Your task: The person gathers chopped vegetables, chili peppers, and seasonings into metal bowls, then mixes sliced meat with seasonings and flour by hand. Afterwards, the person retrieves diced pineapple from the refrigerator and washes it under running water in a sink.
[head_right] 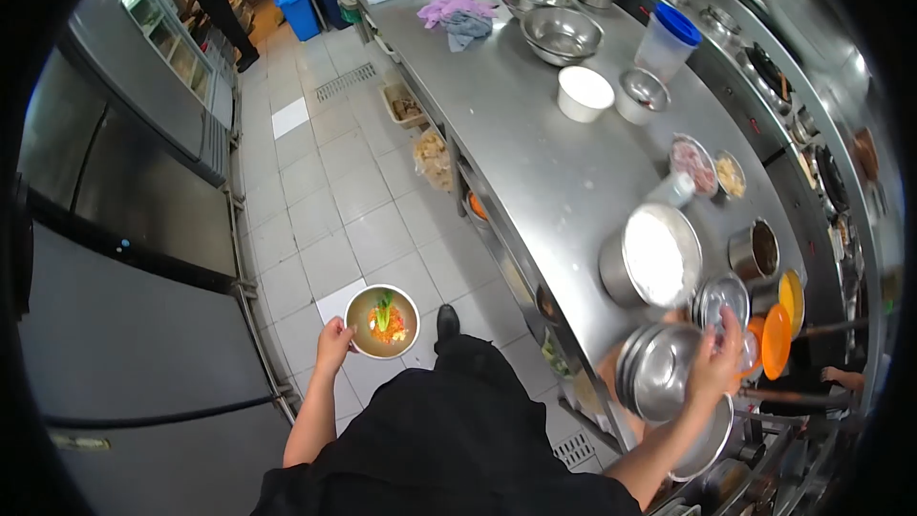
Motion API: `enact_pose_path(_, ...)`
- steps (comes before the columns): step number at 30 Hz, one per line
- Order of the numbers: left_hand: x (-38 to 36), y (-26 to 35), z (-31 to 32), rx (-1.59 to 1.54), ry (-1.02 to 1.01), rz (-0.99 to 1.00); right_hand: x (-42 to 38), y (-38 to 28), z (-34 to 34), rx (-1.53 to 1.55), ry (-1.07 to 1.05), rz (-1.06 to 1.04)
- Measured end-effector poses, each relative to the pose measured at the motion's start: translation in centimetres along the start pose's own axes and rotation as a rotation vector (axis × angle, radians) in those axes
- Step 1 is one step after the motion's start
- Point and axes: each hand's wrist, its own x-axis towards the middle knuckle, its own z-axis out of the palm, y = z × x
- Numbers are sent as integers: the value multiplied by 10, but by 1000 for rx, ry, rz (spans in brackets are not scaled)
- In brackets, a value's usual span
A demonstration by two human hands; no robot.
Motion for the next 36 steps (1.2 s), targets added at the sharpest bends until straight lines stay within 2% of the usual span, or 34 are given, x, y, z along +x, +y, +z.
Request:
enact_pose_path(2,34,-21,-29,-12,57,-68,42,-63,68,268,-43,46)
enact_pose_path(6,82,-76,-106,-141,297,-320,134,-173,227,434,-177,-66)
enact_pose_path(10,105,-115,-163,-278,541,-478,226,-289,375,463,-311,-156)
enact_pose_path(14,153,-118,-185,-299,662,-547,320,-408,508,369,-245,-333)
enact_pose_path(15,170,-118,-192,-307,710,-597,345,-434,543,364,-246,-336)
enact_pose_path(17,223,-169,-208,-395,720,-630,390,-470,617,231,-136,-356)
enact_pose_path(19,288,-160,-236,-478,728,-665,424,-489,683,98,-94,-280)
enact_pose_path(21,359,-111,-270,-261,629,-573,450,-498,740,-117,-22,-185)
enact_pose_path(22,398,-82,-287,-152,579,-524,460,-503,760,-122,-33,-182)
enact_pose_path(24,479,-19,-322,-223,553,-538,469,-505,794,-225,-72,-80)
enact_pose_path(26,559,28,-359,-226,492,-431,471,-498,829,-290,-173,-38)
enact_pose_path(29,668,101,-402,-130,417,-335,464,-502,855,-307,2,-11)
enact_pose_path(32,770,158,-412,-38,398,-257,467,-505,862,-323,45,-43)
enact_pose_path(36,883,213,-379,-174,322,-240,469,-491,874,-353,106,-76)
